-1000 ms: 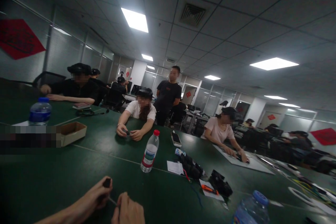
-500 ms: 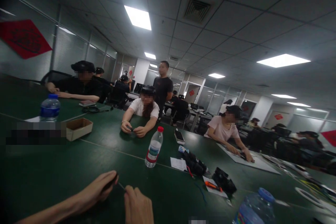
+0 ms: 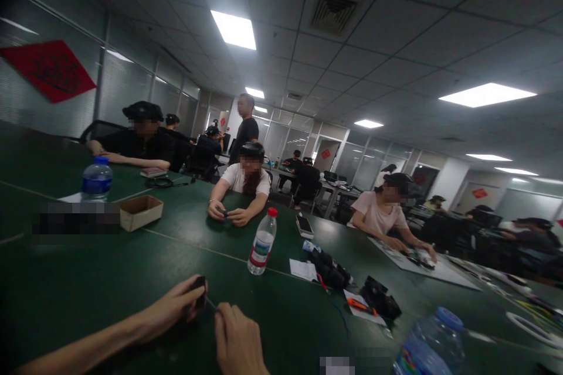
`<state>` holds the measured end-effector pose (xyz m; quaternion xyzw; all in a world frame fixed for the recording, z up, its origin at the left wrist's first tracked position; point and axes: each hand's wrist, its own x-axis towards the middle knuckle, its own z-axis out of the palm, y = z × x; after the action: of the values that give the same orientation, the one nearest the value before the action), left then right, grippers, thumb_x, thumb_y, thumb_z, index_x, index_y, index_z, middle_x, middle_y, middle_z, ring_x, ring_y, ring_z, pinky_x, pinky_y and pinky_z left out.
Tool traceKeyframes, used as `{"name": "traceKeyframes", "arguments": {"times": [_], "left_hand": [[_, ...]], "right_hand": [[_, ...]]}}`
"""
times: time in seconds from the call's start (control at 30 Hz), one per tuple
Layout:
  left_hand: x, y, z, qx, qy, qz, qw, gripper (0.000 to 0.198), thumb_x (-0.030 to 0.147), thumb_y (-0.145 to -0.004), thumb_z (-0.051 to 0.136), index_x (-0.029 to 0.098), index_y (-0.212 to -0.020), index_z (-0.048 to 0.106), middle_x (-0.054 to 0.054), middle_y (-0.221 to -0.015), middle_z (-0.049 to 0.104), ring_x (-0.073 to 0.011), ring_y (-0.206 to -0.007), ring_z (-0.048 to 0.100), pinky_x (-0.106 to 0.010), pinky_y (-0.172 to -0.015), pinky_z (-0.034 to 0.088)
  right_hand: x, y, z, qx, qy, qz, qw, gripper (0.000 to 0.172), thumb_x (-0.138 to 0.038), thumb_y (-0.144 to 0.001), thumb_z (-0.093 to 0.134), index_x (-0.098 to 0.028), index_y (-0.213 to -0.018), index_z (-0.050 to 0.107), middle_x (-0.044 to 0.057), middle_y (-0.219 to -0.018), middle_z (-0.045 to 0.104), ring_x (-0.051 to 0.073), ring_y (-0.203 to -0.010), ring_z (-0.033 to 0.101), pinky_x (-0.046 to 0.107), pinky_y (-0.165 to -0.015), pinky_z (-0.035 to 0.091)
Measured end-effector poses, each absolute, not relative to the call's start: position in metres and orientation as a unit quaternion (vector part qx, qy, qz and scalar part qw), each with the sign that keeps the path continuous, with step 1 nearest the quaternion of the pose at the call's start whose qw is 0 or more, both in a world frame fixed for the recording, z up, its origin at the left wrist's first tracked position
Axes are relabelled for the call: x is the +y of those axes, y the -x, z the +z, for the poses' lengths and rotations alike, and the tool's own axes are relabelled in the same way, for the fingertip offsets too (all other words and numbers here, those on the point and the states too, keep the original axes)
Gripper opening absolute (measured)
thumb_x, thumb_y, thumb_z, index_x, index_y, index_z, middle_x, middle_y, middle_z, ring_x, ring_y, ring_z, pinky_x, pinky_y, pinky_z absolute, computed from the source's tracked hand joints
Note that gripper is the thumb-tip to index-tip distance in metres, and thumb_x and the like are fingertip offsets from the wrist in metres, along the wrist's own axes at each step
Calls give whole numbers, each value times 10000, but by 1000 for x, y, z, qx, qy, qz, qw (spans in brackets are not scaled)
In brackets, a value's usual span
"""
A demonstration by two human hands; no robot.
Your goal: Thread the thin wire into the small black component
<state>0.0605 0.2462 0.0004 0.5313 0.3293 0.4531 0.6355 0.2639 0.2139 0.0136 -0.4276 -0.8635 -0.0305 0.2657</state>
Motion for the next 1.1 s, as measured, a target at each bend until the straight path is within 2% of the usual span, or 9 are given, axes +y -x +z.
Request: {"name": "traceKeyframes", "arguments": {"times": [0.1, 0.23, 0.47, 0.63, 0.93, 1.1], "left_hand": [[246, -59, 3, 327, -578, 453, 594, 383, 536, -823, 602, 170, -927, 568, -8, -827, 578, -115, -634, 514, -229, -578, 386], [248, -57, 3, 331, -603, 442, 576, 364, 507, -793, 656, 161, -888, 595, 5, -738, 580, -116, -586, 519, -232, -558, 397], [247, -55, 5, 310, -598, 443, 591, 360, 372, -756, 721, 144, -1015, 620, -6, -793, 604, -127, -649, 549, -257, -638, 436], [250, -53, 0, 342, -598, 466, 555, 385, 404, -774, 685, 133, -1045, 644, -27, -810, 617, -150, -685, 540, -271, -649, 426], [246, -52, 7, 338, -599, 470, 554, 392, 411, -763, 700, 148, -1052, 666, -69, -1001, 663, -235, -948, 580, -303, -811, 438], [244, -53, 8, 330, -590, 461, 575, 386, 409, -764, 699, 155, -1051, 652, -75, -984, 668, -225, -892, 607, -316, -797, 458]], "right_hand": [[216, -264, 9, -858, 446, -59, 248, 229, -251, -981, 353, -225, -885, 560, -4, -788, 651, 118, -661, 629, 211, -588, 354], [217, -263, 5, -844, 478, -96, 224, 262, -253, -972, 362, -223, -803, 560, -13, -703, 641, 121, -591, 612, 239, -544, 291], [216, -263, 6, -829, 503, -105, 220, 297, -292, -981, 373, -225, -778, 580, -15, -677, 660, 118, -571, 625, 251, -525, 253], [214, -262, 11, -825, 511, -107, 216, 318, -317, -983, 378, -220, -770, 593, -9, -663, 669, 111, -556, 628, 244, -508, 249], [213, -262, 13, -828, 508, -110, 208, 316, -321, -985, 372, -226, -780, 593, 0, -670, 678, 138, -568, 647, 232, -503, 286], [215, -263, 8, -827, 503, -127, 218, 316, -318, -985, 376, -226, -773, 592, 2, -656, 679, 141, -560, 649, 239, -501, 283]]}}
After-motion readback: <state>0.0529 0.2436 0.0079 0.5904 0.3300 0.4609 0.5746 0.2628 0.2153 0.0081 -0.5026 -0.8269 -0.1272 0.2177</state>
